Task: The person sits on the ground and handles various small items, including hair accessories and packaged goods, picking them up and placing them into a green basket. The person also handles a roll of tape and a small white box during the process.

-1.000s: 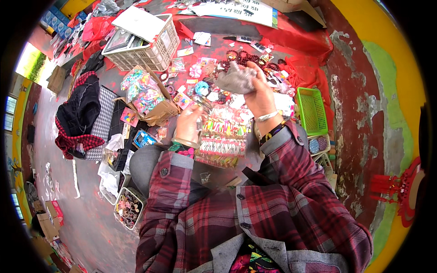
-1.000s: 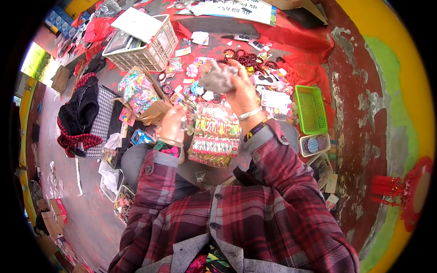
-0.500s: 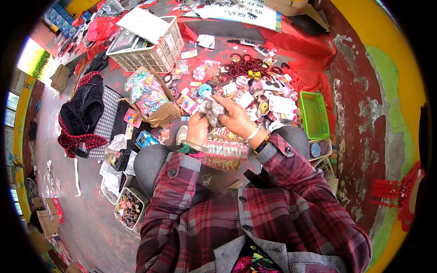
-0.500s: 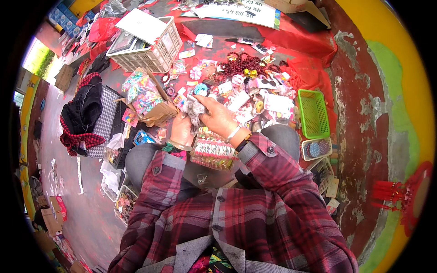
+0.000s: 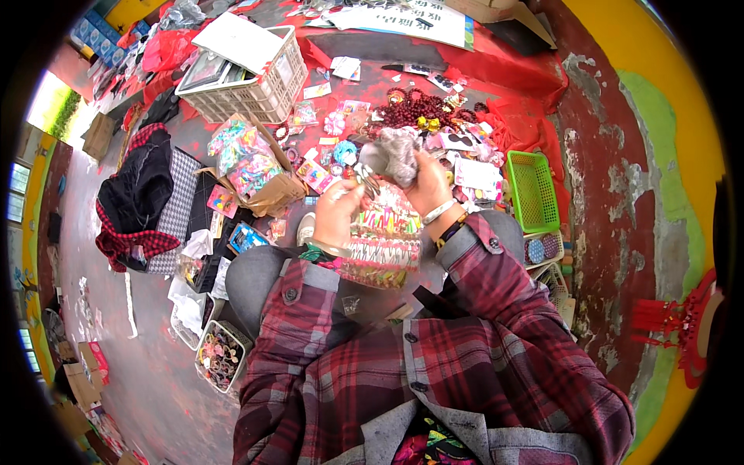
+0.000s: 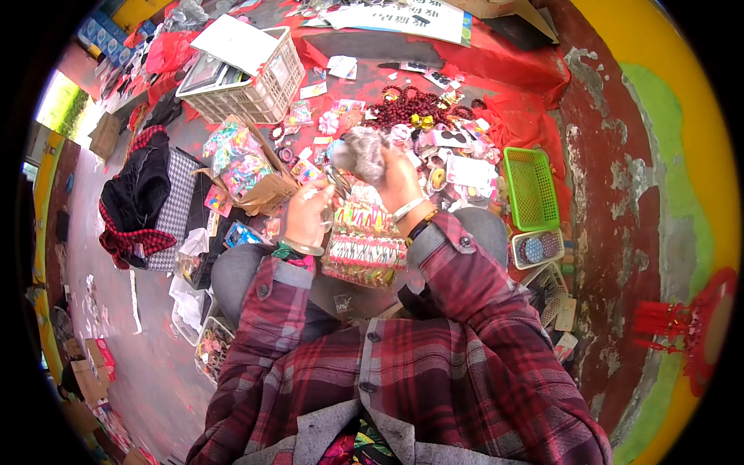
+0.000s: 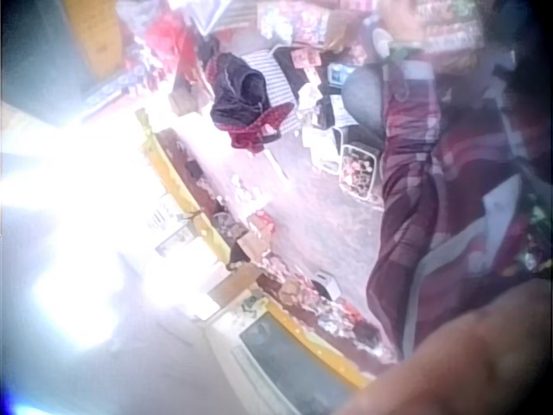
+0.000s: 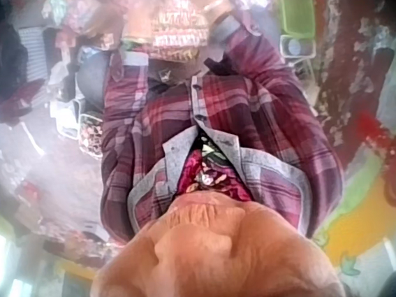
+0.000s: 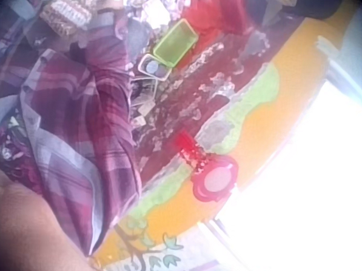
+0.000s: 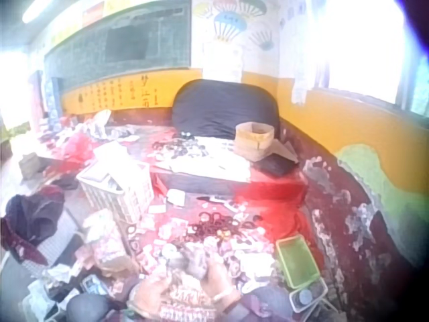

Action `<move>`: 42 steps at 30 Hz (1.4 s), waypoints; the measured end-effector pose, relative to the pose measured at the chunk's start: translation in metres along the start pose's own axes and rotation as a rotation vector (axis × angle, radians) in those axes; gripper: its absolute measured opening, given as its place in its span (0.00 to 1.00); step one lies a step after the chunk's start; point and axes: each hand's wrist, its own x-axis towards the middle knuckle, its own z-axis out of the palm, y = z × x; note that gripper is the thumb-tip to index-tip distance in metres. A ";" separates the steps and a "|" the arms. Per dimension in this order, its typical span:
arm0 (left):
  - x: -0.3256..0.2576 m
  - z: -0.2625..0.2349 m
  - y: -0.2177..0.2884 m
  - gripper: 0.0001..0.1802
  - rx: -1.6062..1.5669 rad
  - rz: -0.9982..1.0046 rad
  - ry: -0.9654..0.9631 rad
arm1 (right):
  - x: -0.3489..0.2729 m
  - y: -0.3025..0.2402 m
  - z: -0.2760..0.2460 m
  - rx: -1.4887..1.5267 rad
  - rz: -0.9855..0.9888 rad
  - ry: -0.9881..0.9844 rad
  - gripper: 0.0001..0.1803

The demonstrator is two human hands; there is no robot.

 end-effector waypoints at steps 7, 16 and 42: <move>0.004 0.003 0.003 0.05 -0.304 -0.002 0.119 | -0.017 0.020 0.012 -0.358 0.098 -0.340 0.16; 0.003 -0.005 -0.004 0.08 0.099 -0.134 0.144 | -0.001 0.030 -0.002 -1.082 -0.395 -0.153 0.12; 0.001 -0.004 0.018 0.07 -0.268 -0.095 0.089 | -0.005 0.007 0.003 -0.564 0.153 -0.233 0.13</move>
